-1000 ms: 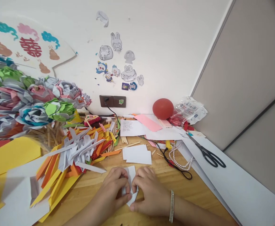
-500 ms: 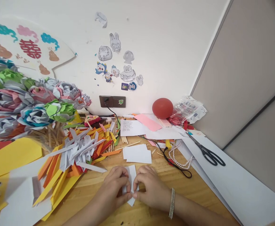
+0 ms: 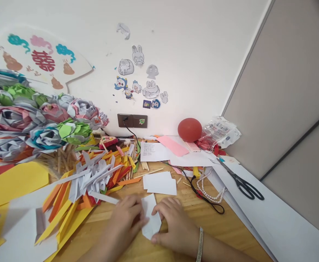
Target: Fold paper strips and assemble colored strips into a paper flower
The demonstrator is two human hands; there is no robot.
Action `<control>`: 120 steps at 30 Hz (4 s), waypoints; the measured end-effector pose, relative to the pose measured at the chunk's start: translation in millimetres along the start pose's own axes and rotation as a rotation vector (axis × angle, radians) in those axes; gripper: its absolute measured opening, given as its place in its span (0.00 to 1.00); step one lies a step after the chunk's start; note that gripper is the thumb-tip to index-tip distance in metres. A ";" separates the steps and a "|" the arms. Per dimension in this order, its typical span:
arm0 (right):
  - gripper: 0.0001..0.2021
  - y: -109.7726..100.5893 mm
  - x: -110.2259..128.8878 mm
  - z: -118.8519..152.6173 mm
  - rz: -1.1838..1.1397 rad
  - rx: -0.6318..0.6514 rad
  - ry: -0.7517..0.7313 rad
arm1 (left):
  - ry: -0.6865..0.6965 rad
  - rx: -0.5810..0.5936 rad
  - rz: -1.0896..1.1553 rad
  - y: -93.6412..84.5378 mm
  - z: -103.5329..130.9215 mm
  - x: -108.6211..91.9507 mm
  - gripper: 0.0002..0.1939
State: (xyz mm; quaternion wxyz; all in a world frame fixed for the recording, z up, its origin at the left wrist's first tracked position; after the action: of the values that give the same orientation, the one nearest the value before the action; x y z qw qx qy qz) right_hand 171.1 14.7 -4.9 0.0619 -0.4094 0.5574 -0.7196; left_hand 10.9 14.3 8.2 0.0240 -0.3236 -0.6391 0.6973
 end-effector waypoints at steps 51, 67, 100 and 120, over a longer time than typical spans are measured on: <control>0.06 -15.9 -18.1 -10.5 -0.172 -0.013 -0.239 | 0.189 0.181 0.218 2.4 -7.6 -6.6 0.06; 0.06 -13.0 -11.1 -11.5 -0.124 0.019 -0.081 | -0.002 0.085 0.123 9.4 -7.1 -17.9 0.08; 0.06 -14.1 -14.6 -3.3 -0.068 -0.069 0.037 | -0.047 0.011 -0.154 17.8 -6.3 -13.0 0.09; 0.13 -12.8 -8.7 -3.8 -0.018 -0.177 0.034 | -0.033 -0.125 -0.102 -1.4 -1.5 3.4 0.09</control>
State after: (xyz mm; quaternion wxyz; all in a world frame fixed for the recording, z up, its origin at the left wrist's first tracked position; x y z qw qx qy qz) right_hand 179.1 27.0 1.4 0.0097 -0.4061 0.6161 -0.6748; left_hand 8.4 17.3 8.1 0.0286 -0.2801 -0.6974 0.6590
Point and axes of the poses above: each hand's wrist, its own z-axis away from the middle knuckle, its own y-axis out of the palm, x = y × z, the point moved 3 cm from there along -z, towards the middle knuckle, and after that the axes turned 14 degrees about x, right-handed, at the moved point
